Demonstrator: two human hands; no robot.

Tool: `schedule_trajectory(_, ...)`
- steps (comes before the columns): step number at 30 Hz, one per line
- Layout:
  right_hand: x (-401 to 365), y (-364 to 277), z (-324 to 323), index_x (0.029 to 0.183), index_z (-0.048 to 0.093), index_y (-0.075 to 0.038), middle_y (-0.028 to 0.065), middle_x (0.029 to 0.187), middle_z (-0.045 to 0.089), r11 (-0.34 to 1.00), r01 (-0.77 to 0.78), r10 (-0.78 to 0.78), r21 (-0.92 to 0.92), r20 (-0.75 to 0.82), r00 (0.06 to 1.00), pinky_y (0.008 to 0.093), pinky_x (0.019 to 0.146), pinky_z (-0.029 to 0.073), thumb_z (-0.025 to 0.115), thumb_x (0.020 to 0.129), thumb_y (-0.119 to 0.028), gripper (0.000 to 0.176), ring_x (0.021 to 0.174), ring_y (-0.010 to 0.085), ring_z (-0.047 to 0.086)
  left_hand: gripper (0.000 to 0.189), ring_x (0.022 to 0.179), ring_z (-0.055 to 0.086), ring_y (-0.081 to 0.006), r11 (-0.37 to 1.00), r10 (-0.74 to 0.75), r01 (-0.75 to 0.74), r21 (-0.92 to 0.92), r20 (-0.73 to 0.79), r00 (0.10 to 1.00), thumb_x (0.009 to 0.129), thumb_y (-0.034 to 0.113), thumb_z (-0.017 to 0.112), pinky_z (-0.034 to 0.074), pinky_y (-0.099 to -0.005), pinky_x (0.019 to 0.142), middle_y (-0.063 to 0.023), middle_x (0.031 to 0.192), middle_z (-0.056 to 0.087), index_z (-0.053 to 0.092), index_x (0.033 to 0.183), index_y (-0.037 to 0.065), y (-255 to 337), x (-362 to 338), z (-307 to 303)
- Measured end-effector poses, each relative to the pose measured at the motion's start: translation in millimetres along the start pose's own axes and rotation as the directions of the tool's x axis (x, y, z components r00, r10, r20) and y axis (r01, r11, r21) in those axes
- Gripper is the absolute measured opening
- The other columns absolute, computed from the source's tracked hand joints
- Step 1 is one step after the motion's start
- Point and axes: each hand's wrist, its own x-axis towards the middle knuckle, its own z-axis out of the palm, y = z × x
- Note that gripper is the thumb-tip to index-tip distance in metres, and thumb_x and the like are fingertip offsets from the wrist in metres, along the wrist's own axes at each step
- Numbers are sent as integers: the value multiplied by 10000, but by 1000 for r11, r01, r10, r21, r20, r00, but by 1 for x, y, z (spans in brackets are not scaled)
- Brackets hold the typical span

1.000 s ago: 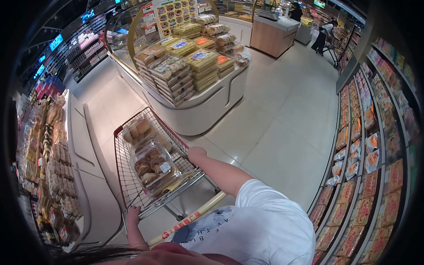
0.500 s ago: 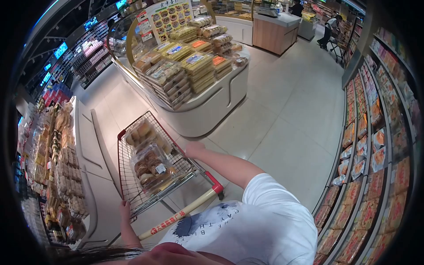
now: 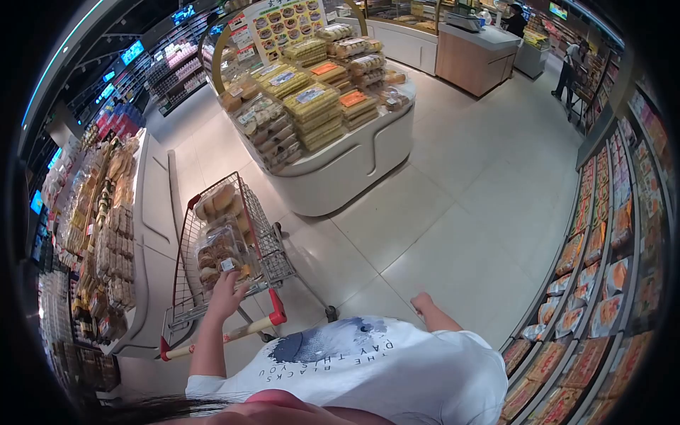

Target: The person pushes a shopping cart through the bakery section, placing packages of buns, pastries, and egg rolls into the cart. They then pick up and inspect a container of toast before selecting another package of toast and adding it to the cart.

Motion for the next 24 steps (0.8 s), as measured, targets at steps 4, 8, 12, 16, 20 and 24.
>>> schedule_trajectory(4,-36,98,-16,636,568,59,195,581,569,994,16,-10,-111,61,998,382,466,474,506,727,-145,231,496,270,584,523,1132,389,-372,993,33,-44,110,100,994,759,304,599,341,-398,944,-242,1221,394,454,1127,-38,40,18,52)
schedule_trajectory(8,-47,142,-33,702,572,72,215,649,581,999,-7,4,47,63,998,390,505,480,526,735,-144,223,561,279,599,595,1183,329,-384,935,10,-55,351,131,991,717,300,624,305,-416,981,-252,1263,339,430,1158,-48,47,27,82)
schedule_trajectory(12,-33,145,-39,767,576,85,236,717,594,978,27,-35,208,35,999,397,544,485,546,744,-143,231,625,288,615,670,1231,267,-371,918,-157,41,393,268,951,696,305,641,277,-455,991,-222,1323,281,374,1206,-38,45,44,90)
schedule_trajectory(16,0,98,-45,810,576,96,238,753,605,977,19,-36,212,73,997,406,554,487,563,747,-146,250,637,298,618,701,1232,263,-370,892,-195,107,439,160,968,674,288,643,271,-451,995,-221,1322,284,354,1226,-34,32,64,101)
schedule_trajectory(20,39,20,-51,746,595,81,216,723,614,981,-51,45,187,39,998,393,546,479,569,744,-196,278,593,277,610,718,1220,277,-368,890,-248,204,408,58,967,664,270,634,274,-445,992,-219,1323,281,337,1225,-64,12,97,104)
schedule_trajectory(24,112,-29,-64,623,600,49,176,630,608,955,232,-222,-184,73,972,359,558,473,580,719,-246,311,567,248,605,724,1197,301,-369,882,-311,278,381,27,950,650,247,631,296,-440,974,-233,1310,288,333,1217,-91,-14,137,111)
